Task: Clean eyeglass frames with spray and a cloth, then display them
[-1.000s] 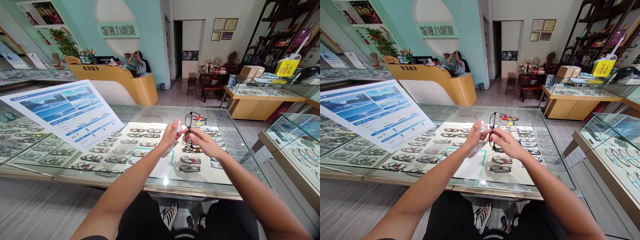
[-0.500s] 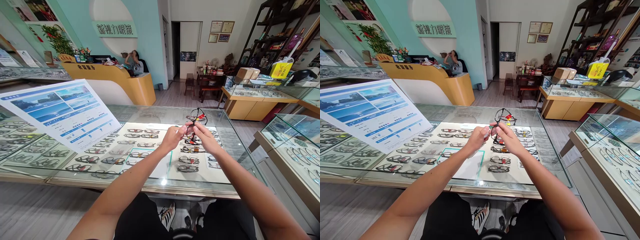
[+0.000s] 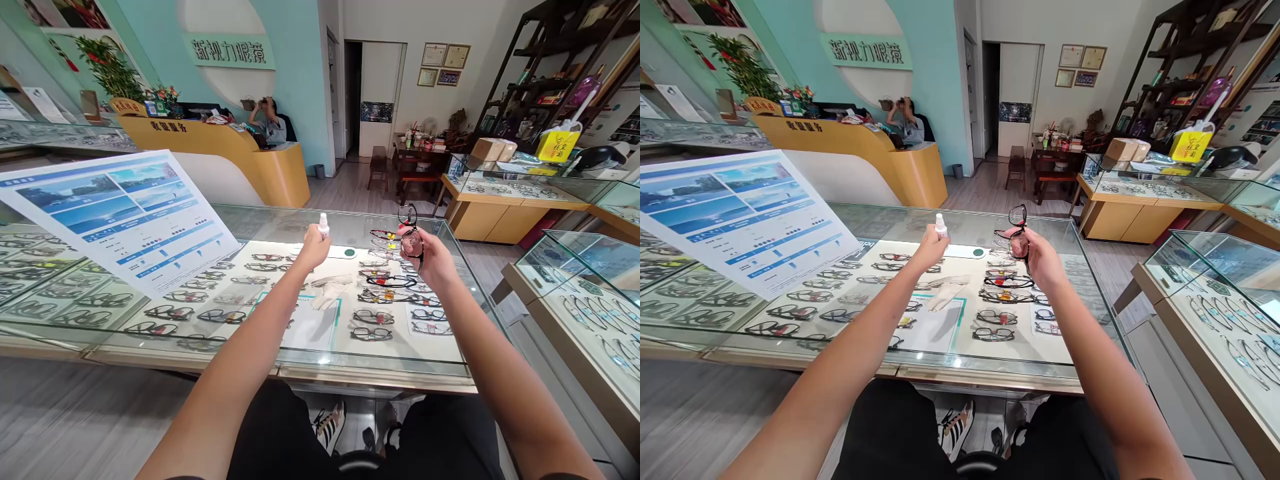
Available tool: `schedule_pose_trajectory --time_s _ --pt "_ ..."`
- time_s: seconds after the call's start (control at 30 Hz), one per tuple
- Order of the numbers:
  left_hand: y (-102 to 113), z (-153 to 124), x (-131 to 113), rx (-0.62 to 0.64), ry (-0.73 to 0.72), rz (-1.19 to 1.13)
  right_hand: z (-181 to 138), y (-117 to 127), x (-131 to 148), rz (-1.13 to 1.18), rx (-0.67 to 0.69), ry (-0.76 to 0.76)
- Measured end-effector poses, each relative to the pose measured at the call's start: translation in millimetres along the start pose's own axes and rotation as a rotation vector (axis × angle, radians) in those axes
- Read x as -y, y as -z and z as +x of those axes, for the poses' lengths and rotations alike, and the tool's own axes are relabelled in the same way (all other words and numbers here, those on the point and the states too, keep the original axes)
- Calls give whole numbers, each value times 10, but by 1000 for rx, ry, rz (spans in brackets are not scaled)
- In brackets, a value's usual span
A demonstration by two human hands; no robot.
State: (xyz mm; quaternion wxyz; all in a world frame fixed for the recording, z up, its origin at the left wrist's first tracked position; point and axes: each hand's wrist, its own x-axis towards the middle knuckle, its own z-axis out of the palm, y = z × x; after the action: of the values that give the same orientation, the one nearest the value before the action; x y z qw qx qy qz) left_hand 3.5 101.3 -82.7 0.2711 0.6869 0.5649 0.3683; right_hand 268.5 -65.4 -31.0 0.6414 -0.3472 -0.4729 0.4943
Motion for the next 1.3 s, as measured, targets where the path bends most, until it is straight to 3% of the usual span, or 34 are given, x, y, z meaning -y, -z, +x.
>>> schedule_pose_trajectory --time_s 0.23,0.77,0.83,0.9,1.0,1.07,1.13,1.3 --pt "1 94 218 69 41 127 44 50 39 278 11 -118" --pt "-6 77 209 96 91 170 -15 -44 122 388 47 -202" --pt "6 33 143 17 93 162 -17 -46 125 384 48 -201" --pt "36 -45 34 -188 37 149 -18 -44 129 377 45 -199" --pt "107 -232 -198 -568 -169 83 -16 -36 130 344 39 -185" --pt "156 -380 -359 -689 -299 38 -14 -32 127 349 44 -178" --pt "197 -509 -486 -604 -398 12 -14 -35 126 389 49 -183" --pt "249 -626 -559 272 -439 196 -17 -61 151 388 35 -204"
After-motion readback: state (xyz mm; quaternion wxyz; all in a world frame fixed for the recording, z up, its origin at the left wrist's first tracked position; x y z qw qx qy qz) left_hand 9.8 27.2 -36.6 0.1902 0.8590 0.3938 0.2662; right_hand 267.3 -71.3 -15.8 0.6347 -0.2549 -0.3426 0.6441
